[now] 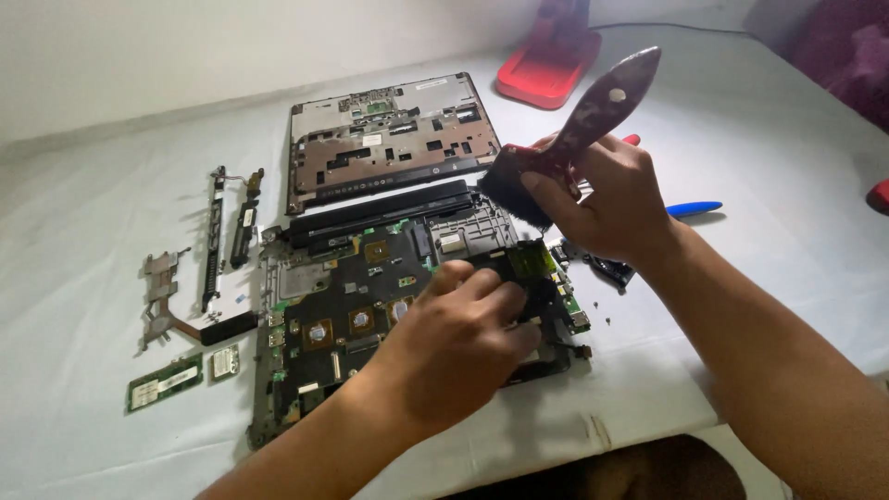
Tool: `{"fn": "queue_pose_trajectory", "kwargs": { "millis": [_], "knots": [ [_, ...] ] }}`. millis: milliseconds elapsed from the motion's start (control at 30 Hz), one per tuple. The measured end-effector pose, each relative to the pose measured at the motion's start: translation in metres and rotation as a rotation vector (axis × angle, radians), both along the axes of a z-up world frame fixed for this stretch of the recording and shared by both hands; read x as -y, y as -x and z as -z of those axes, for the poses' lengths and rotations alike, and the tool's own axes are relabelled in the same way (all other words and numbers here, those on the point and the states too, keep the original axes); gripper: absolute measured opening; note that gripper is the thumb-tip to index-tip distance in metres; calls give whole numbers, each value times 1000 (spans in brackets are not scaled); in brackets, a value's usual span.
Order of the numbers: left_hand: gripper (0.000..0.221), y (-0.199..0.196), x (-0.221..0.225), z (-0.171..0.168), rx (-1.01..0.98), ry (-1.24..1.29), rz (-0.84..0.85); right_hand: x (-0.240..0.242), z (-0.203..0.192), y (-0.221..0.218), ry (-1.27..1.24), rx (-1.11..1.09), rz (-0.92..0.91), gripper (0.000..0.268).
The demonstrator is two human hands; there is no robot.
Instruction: Cleaning internal laptop components with brushes and manipulating small hardware parts like RAM modules and connectors.
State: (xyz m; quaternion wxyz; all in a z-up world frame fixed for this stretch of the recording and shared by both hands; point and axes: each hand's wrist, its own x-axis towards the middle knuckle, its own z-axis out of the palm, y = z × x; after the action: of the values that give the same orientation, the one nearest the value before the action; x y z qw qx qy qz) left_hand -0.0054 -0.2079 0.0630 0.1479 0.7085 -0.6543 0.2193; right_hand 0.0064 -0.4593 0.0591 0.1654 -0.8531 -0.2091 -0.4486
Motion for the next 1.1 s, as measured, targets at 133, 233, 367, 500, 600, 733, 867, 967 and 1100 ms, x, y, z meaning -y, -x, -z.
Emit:
{"fn": "queue_pose_trajectory", "kwargs": {
  "millis": [133,233,367,500,600,733,867,967,1100],
  "knots": [
    [9,2,24,12,-36,-260,-44,1,-7,5,-16,-5,-1,23],
    [11,2,29,18,5,-261,-74,1,-11,8,-44,-2,-55,22],
    [16,5,28,22,1,-304,-72,1,-9,7,-33,-19,-43,24],
    [20,9,24,27,14,-129,-70,1,-7,7,-39,-15,-31,23],
    [18,15,20,30,-3,47,-55,-4,-10,9,-84,-42,-73,23],
    [7,28,19,29,71,86,-86,-11,-18,15,-197,-171,-94,22],
    [10,35,16,29,105,198,-76,-16,-17,14,-483,-533,-316,23],
    [10,37,17,33,170,224,-86,-25,-23,18,-456,-602,-329,25],
    [10,42,16,33,250,236,-111,-37,-26,26,-248,-292,-185,26]
  ]
}}
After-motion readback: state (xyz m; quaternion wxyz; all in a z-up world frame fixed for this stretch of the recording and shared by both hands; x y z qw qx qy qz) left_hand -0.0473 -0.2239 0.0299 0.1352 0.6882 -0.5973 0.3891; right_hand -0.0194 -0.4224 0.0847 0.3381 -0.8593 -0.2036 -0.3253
